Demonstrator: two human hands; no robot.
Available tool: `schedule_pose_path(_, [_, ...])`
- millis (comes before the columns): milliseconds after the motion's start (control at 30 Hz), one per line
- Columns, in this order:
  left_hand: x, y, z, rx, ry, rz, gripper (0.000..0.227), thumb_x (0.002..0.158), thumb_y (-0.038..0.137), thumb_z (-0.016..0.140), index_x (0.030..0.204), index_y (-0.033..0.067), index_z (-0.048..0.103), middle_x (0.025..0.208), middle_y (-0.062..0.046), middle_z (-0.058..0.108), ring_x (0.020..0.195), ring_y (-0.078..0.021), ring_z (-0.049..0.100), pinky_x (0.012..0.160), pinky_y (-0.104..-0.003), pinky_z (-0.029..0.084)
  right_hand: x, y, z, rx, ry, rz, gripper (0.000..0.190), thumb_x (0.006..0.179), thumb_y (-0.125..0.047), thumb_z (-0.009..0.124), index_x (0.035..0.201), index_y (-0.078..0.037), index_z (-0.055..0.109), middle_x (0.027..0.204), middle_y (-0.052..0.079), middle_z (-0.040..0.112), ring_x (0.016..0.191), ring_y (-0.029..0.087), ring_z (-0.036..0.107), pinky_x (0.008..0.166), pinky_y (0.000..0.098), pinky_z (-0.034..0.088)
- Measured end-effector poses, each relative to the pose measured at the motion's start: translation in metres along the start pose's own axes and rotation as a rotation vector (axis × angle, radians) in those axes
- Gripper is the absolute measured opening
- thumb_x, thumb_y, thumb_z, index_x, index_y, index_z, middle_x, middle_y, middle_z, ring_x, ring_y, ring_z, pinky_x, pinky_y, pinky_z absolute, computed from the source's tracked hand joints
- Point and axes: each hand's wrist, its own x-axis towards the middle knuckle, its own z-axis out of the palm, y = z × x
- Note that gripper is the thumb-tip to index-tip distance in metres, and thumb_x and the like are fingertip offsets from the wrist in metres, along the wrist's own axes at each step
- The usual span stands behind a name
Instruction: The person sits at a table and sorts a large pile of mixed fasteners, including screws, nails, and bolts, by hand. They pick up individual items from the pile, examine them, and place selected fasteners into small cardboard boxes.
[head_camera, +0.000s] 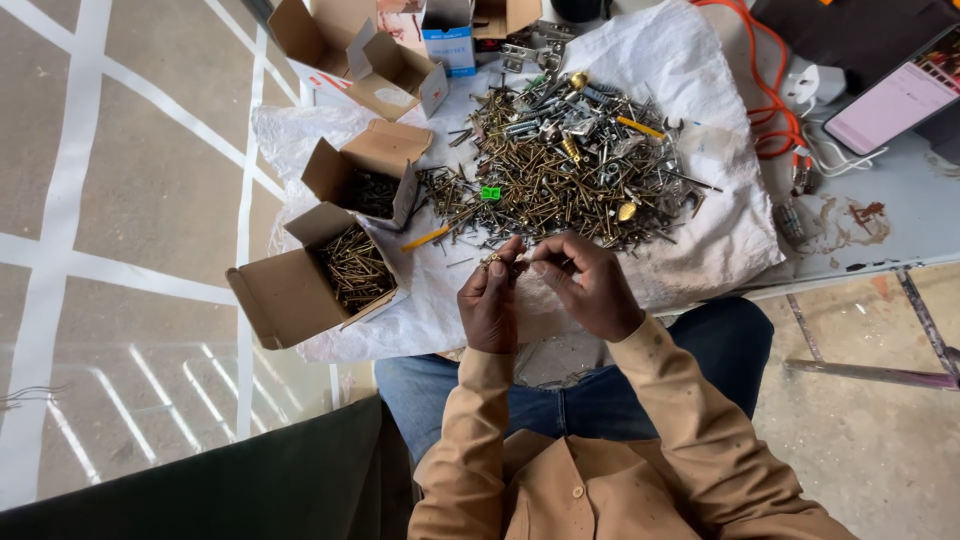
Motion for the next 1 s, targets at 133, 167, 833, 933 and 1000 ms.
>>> schedule_pose_path(133, [0.000,0.005,0.001,0.048,0.004,0.007,0.026,0.103,0.008,0.061,0.114,-0.0132,0.069,0.126,-0.033,0.067,0.119,-0.0380,0.066,0.103,-0.046,0.053,-0.002,-0.019,0.025,-0.001,0.060,-0.084,0.007,0.097,-0.012,0.074,0.100,-0.006,0.074,0.084,0.015,0.071,0.083,0.025,0.074,0.070,0.0344,0.061])
schedule_pose_path(167, [0.000,0.004,-0.003,0.058,-0.002,-0.001,0.026,0.103,0.008,0.060,0.116,-0.0125,0.068,0.125,-0.032,0.068,0.119,-0.0371,0.066,0.104,-0.045,0.053,-0.003,-0.019,0.029,0.022,0.097,-0.084,0.007,0.098,-0.010,0.073,0.100,-0.004,0.074,0.085,0.018,0.072,0.087,0.029,0.075,0.071,0.0366,0.062])
schedule_pose_path(833, [-0.002,0.001,-0.008,0.001,0.020,-0.031,0.021,0.097,0.006,0.066,0.107,-0.0123,0.070,0.109,-0.034,0.072,0.111,-0.0380,0.070,0.100,-0.046,0.055,0.006,-0.002,-0.006,0.023,0.019,-0.070,0.007,0.091,-0.007,0.076,0.091,-0.001,0.078,0.078,0.019,0.073,0.076,0.027,0.074,0.066,0.0417,0.060])
schedule_pose_path(933, [-0.003,-0.001,-0.011,-0.065,0.040,-0.068,0.020,0.099,0.007,0.064,0.108,-0.0098,0.067,0.099,-0.033,0.073,0.100,-0.0426,0.074,0.092,-0.052,0.060,0.016,0.020,-0.035,-0.169,0.152,0.001,0.008,0.097,-0.014,0.077,0.098,-0.007,0.080,0.082,0.012,0.074,0.077,0.019,0.069,0.068,0.0347,0.056])
schedule_pose_path(1000, [-0.004,-0.004,-0.015,-0.088,0.044,-0.100,0.022,0.100,0.011,0.063,0.111,-0.0085,0.065,0.096,-0.032,0.074,0.095,-0.0422,0.075,0.085,-0.052,0.063,0.020,0.034,-0.053,-0.392,0.117,0.013,0.007,0.096,-0.016,0.076,0.100,-0.012,0.079,0.084,0.010,0.073,0.080,0.027,0.073,0.067,0.0354,0.057])
